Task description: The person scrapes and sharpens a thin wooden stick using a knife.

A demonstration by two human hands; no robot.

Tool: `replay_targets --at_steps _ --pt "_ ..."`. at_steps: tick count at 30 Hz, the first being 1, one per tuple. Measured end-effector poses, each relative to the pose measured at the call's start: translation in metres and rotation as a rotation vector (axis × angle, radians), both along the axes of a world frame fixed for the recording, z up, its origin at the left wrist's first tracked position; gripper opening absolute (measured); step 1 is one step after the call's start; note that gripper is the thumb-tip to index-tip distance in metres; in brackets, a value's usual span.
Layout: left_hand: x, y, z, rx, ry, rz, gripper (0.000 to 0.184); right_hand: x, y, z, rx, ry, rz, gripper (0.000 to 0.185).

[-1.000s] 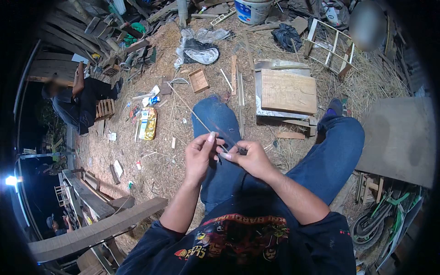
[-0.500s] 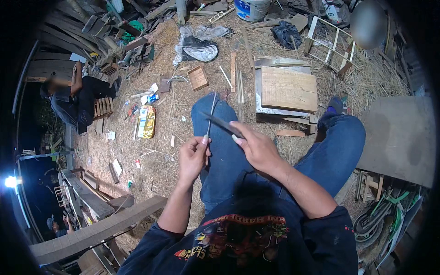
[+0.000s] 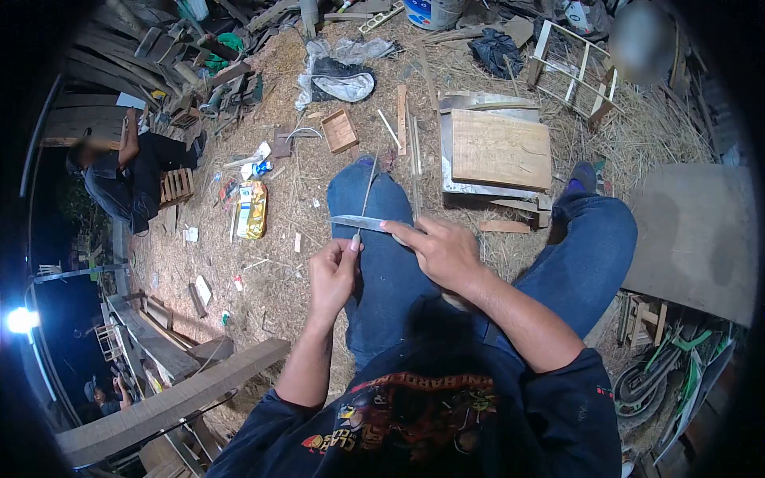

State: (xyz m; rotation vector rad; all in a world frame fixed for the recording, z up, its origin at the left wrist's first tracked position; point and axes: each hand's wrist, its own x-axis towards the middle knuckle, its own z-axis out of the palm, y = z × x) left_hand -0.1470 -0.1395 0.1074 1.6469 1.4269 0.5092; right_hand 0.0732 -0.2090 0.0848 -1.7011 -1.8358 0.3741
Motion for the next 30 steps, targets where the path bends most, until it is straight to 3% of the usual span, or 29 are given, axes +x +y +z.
replay_targets --at_steps 12,18,21,23,25,29,30 --pt "0.002 0.01 0.002 0.088 0.081 -0.157 0.033 0.005 0.007 -0.006 0.012 -0.013 0.024 0.052" --pt "0.002 0.012 0.001 0.049 0.06 -0.156 0.035 0.0 0.007 -0.012 0.174 -0.013 0.039 0.051" --pt "-0.003 0.01 -0.005 0.008 0.036 -0.14 0.036 0.017 0.017 -0.003 -0.019 -0.033 -0.1 0.052" --pt "-0.002 0.012 -0.006 -0.032 0.021 -0.129 0.036 0.013 0.016 -0.009 -0.01 -0.037 -0.1 0.049" --pt "-0.001 0.011 -0.005 -0.053 0.012 -0.097 0.036 0.001 0.007 -0.011 0.132 -0.054 0.054 0.048" --pt "-0.005 0.01 -0.015 -0.024 -0.055 -0.118 0.035 0.005 0.014 -0.012 0.049 0.01 0.003 0.052" --pt "-0.004 0.01 -0.013 -0.027 -0.066 -0.111 0.034 0.004 0.013 -0.013 0.116 0.006 0.003 0.046"
